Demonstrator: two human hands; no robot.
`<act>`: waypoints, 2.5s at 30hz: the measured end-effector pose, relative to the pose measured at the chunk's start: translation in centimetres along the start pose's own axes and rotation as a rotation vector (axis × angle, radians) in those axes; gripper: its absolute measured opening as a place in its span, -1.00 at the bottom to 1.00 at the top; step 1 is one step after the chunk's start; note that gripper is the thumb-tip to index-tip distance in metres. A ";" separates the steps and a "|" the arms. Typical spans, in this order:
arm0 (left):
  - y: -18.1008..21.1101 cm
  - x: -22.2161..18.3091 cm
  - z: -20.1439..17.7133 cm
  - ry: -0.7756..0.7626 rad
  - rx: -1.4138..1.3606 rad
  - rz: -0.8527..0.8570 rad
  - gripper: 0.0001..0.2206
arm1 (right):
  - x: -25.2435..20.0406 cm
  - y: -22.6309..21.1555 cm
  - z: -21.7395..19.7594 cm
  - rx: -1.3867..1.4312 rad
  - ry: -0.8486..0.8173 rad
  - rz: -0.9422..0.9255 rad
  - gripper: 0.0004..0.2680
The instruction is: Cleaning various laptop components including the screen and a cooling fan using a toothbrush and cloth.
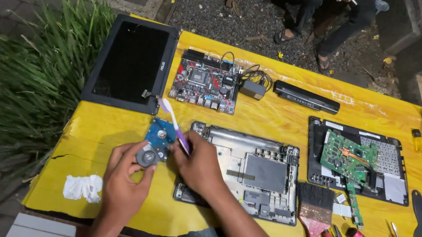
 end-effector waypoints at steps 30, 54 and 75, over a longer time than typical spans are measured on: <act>7.1 4.5 5.1 -0.173 -0.372 -0.015 -0.54 | -11.8 5.3 -9.9 0.363 0.264 0.036 -0.87; 6.9 7.6 13.4 -0.231 -0.141 0.355 -0.65 | -22.7 14.4 -16.7 -0.492 0.522 0.741 -0.54; 5.1 8.3 14.8 -0.449 -0.656 -0.152 -0.69 | -16.1 13.1 -19.6 -0.296 0.650 0.351 -0.79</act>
Point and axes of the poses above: each hand's wrist, its own x-axis towards the middle knuckle, its own z-axis out of the palm, y = z × x, the point moved 3 cm from there along x, towards the middle knuckle, and after that the axes turned 2 degrees about -y, right-handed, at the moved point
